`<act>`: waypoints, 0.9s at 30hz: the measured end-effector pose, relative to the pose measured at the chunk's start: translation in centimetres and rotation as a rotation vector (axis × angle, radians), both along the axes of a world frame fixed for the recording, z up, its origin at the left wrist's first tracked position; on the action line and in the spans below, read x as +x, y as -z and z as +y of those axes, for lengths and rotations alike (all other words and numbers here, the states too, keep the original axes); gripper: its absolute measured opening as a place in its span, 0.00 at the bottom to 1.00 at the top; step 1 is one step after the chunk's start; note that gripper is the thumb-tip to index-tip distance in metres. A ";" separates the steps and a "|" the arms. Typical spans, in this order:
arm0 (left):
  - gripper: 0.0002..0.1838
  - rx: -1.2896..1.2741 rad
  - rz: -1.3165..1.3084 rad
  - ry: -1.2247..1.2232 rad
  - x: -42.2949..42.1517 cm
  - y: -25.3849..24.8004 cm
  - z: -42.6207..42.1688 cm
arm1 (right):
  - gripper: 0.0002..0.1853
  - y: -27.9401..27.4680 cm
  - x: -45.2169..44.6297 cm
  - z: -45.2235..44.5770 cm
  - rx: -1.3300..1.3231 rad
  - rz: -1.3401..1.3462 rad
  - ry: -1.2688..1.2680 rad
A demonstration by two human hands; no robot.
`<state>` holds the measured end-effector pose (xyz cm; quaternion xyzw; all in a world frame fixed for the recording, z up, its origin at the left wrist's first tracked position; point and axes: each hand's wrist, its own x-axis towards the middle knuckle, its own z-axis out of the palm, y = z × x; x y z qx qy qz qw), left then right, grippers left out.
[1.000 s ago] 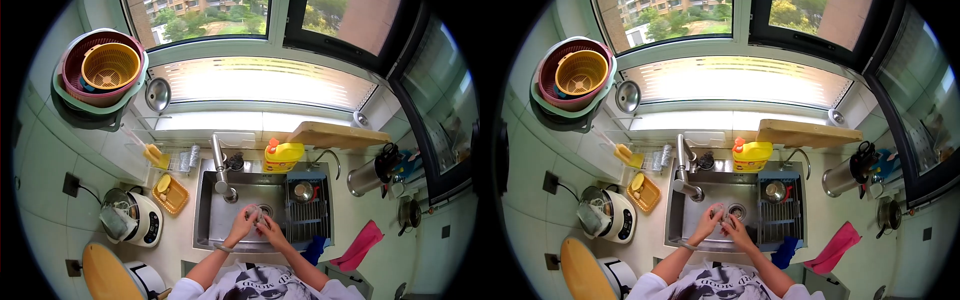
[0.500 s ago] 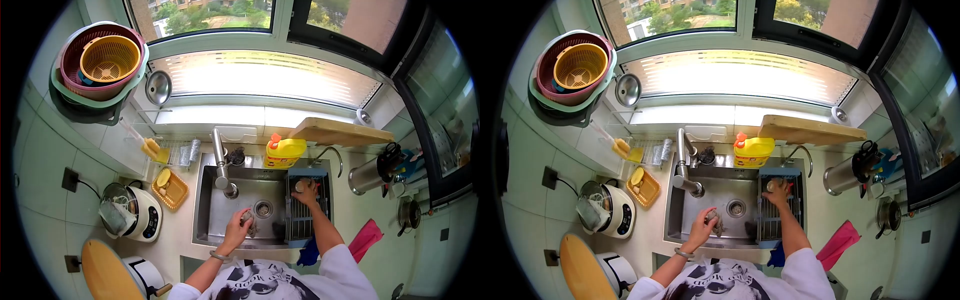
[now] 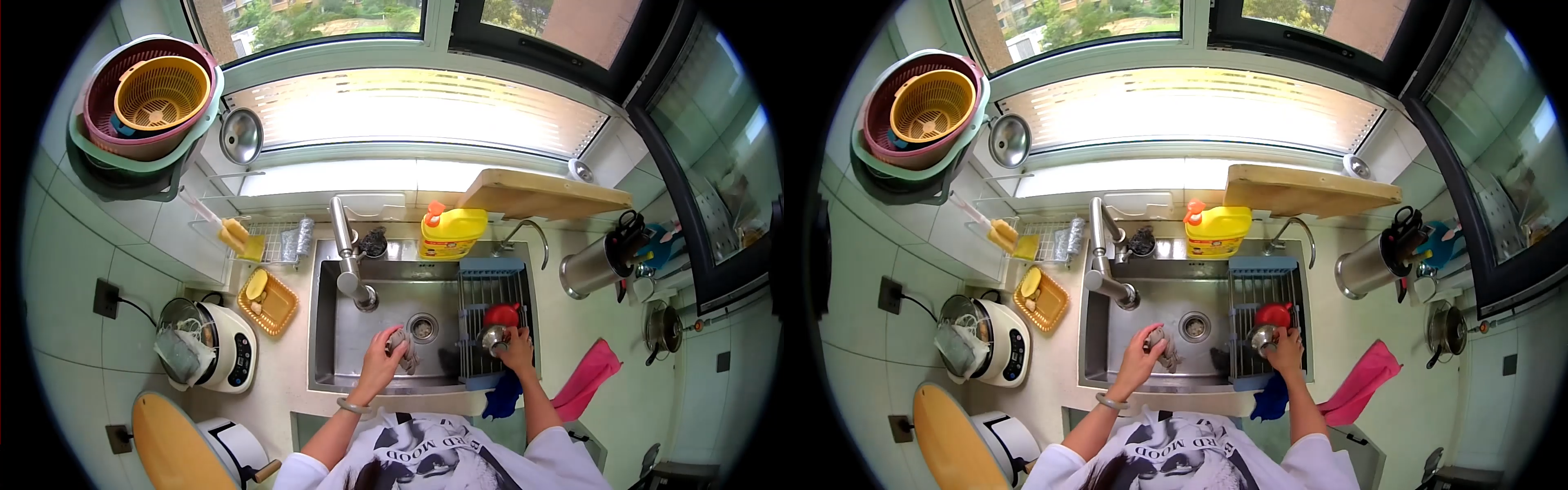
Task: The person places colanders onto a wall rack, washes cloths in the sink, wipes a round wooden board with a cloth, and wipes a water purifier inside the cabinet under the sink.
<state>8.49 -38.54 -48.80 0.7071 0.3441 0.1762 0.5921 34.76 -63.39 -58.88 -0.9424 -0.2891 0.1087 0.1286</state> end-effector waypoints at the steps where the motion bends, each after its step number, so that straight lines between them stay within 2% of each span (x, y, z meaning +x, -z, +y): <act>1: 0.20 0.002 -0.002 0.002 0.3 -0.3 0.0 | 0.31 -0.1 -0.3 0.2 0.048 0.017 0.028; 4: 0.21 0.034 -0.025 0.017 0.8 -1.0 -0.1 | 0.28 0.7 -1.4 0.8 0.075 -0.115 0.089; 5: 0.20 -0.029 -0.087 -0.015 0.9 -1.1 -0.1 | 0.28 0.6 -1.8 1.5 0.081 -0.116 0.086; 7: 0.20 -0.085 -0.150 -0.056 1.4 -1.8 -0.1 | 0.24 -0.9 -3.6 4.1 0.414 0.042 0.017; 8: 0.19 -0.135 -0.125 -0.065 1.6 -2.7 -0.1 | 0.22 -4.5 -5.8 6.5 0.570 0.448 -0.011; 9: 0.18 -0.186 -0.099 -0.071 1.9 -3.5 -0.2 | 0.25 -6.3 -7.4 8.5 0.690 0.862 -0.068; 10: 0.18 -0.185 -0.096 -0.074 2.3 -4.0 -0.4 | 0.29 -9.5 -9.3 10.0 0.789 1.095 -0.183; 11: 0.17 -0.014 -0.143 -0.123 2.7 -4.4 -0.7 | 0.31 -12.9 -11.1 11.1 0.742 1.129 -0.258; 12: 0.16 0.160 -0.191 -0.169 3.1 -4.9 -0.8 | 0.28 -12.2 -12.7 12.2 0.851 1.260 -0.310; 13: 0.14 0.249 -0.176 -0.233 3.4 -5.3 -0.8 | 0.25 -12.3 -12.9 12.6 0.749 1.242 -0.300; 15: 0.15 0.170 -0.081 -0.210 3.0 -5.9 0.5 | 0.23 -12.8 -13.0 12.8 0.652 1.217 -0.296; 16: 0.17 0.086 0.017 -0.189 2.7 -6.1 1.1 | 0.21 -13.0 -13.0 12.7 0.760 1.434 -0.094; 17: 0.20 0.067 -0.050 -0.192 2.7 -5.6 1.4 | 0.19 -13.1 -12.9 12.6 0.860 1.644 0.126; 20: 0.20 -0.022 -0.150 -0.089 2.1 -5.3 1.6 | 0.20 -12.9 -11.5 11.5 0.887 1.686 0.150; 21: 0.20 -0.022 -0.156 -0.082 2.0 -5.8 1.3 | 0.21 -12.5 -10.7 11.3 0.827 1.533 -0.012; 22: 0.19 0.040 -0.079 -0.065 1.6 -6.5 0.8 | 0.21 -12.2 -10.6 11.2 0.834 1.524 -0.006; 24: 0.18 0.104 -0.008 -0.026 1.6 -7.6 -0.4 | 0.22 -12.8 -10.7 11.4 0.961 1.367 0.215; 25: 0.17 0.142 -0.049 -0.085 1.7 -7.8 -0.9 | 0.22 -12.4 -10.6 11.1 0.974 1.355 0.226; 26: 0.15 0.181 -0.092 -0.147 1.8 -8.0 -1.4 | 0.20 -11.5 -10.4 11.0 0.863 1.125 0.175; 27: 0.12 0.194 -0.061 -0.094 1.5 -8.7 -1.7 | 0.19 -10.5 -10.3 11.0 0.746 0.899 0.128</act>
